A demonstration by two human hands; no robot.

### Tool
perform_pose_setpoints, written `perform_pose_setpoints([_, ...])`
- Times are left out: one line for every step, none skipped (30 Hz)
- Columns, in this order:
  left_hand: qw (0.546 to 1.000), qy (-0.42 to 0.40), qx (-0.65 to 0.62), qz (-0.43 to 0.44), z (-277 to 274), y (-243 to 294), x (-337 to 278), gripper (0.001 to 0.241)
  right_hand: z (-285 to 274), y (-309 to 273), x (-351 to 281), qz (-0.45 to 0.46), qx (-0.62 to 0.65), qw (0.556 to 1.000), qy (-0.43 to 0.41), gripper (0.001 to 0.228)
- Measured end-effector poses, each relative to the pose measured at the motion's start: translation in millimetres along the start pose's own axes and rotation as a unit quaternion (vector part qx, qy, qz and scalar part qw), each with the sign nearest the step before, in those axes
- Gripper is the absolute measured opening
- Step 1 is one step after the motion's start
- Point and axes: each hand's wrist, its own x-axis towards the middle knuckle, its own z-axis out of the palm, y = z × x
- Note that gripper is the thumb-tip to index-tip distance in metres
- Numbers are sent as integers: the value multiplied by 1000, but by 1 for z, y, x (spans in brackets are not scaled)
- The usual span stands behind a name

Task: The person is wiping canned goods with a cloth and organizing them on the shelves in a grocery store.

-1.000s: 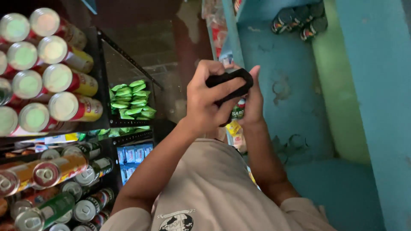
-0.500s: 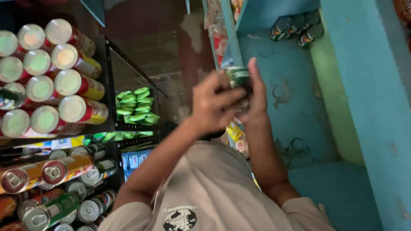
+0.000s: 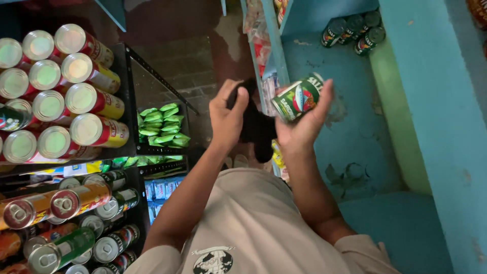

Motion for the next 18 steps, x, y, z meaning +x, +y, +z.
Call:
perform_pose_setpoints([1000,-7,9,-6,2,4,-6,22,-4,-3,3,-30,14,999,-23,48])
perform_pose_setpoints([1000,-13,19,-14,4,9,-13,27,-8,-6,4,-57,27,997,-45,45])
perform_pose_setpoints([1000,-11,20,-15,10,18,-18,27,-4,-9,-2,-56,26,997,-45,45])
perform_pose_setpoints([999,-38,13,34,16,27,-22,28,0,-11,-7,-76,29,989,-124,37])
perform_pose_setpoints([994,-65,6,82,23,36,-26,28,4,-14,-12,-97,34,974,-203,29])
perform_pose_setpoints([995,-62,6,81,29,36,-32,28,-4,-15,-9,-95,31,974,-204,29])
perform_pose_setpoints([987,-37,54,146,36,35,-37,26,-12,-16,-5,-131,20,968,-215,37])
perform_pose_setpoints([972,-12,101,211,44,34,-41,31,-18,-17,-1,-168,9,959,-228,45])
perform_pose_setpoints([972,-9,100,212,48,37,-40,31,-17,-17,-2,-168,8,958,-231,45])
perform_pose_setpoints([982,3,68,177,52,40,-42,28,-18,-18,-4,-148,28,959,-242,47])
perform_pose_setpoints([989,16,35,142,56,42,-44,26,-19,-18,-6,-127,48,958,-253,49])
perform_pose_setpoints([990,18,35,138,57,51,-42,26,-22,-18,-6,-125,45,959,-252,49])
perform_pose_setpoints([995,30,24,95,57,59,-40,22,-25,-18,-6,-120,41,953,-275,50])
perform_pose_setpoints([998,41,14,56,57,67,-36,18,-26,-17,-4,-116,40,946,-300,51])
perform_pose_setpoints([997,43,14,55,56,70,-35,18,-29,-16,-3,-115,39,946,-300,51])
perform_pose_setpoints([998,46,0,45,55,73,-34,17,-34,-16,-3,-126,37,942,-310,52])
perform_pose_setpoints([998,48,-14,34,55,75,-34,17,-38,-15,-2,-138,34,937,-320,53])
perform_pose_setpoints([998,50,-15,33,56,72,-43,17,-37,-19,-4,-137,31,937,-320,53])
